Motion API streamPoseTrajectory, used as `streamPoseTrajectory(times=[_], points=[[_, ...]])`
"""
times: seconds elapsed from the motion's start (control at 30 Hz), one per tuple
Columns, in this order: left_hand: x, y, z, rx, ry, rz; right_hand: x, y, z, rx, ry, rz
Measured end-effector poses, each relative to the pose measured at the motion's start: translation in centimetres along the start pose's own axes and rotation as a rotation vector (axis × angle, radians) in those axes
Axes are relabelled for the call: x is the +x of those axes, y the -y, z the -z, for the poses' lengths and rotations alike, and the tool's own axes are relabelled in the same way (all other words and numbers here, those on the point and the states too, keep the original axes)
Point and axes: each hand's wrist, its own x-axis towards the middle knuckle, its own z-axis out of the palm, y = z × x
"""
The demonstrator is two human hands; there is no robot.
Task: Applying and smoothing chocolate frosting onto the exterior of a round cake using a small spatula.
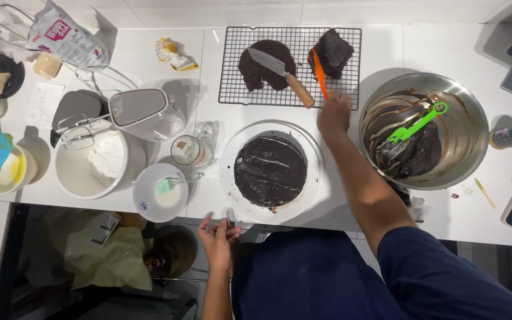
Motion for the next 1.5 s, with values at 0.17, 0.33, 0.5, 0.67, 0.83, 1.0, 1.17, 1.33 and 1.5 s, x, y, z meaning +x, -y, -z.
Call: streamPoseTrajectory(times=[0.17, 0.33, 0.5, 0.67, 0.83, 1.0, 1.17, 1.33, 1.5], points=[[1.1, -1.4, 0.9, 0.054, -0.01, 0.018, -3.2, 0.2, 4.6, 0.234, -0.124, 0.053], [2.2, -4.6, -0.4, 0.227, 0.135, 0.003, -9.6, 2.0, 16.3, 0.355, -0.665, 0.448], [4.5, -7.0, -0.7, 0.481, 0.278, -0.094, -14.0, 1.5, 25.2, 0.689, -0.412, 0.476], [6.1, -7.3, -2.4, 0.642, 0.375, -0.197, -15.8, -0.3, 24.1, 0.818, -0.19, 0.452], [5.8, -6.5, -3.1, 0.656, 0.339, -0.323, -14.8, -2.4, 16.0, 0.966, -0.159, 0.495], [6.9, -4.6, -2.8, 0.72, 0.243, -0.359, -13.7, -1.4, 14.3, 0.708, -0.158, 0.47], [5.8, -4.5, -4.2, 0.748, 0.146, -0.404, -12.4, -0.6, 17.8, 0.701, 0.04, 0.649], [6.7, -4.3, -4.2, 0.825, 0.104, -0.379, -11.1, 0.0, 16.8, 0.552, 0.034, 0.815], [6.6, -4.5, -4.5, 0.799, 0.14, -0.374, -11.5, -0.2, 18.8, 0.573, 0.108, 0.889]])
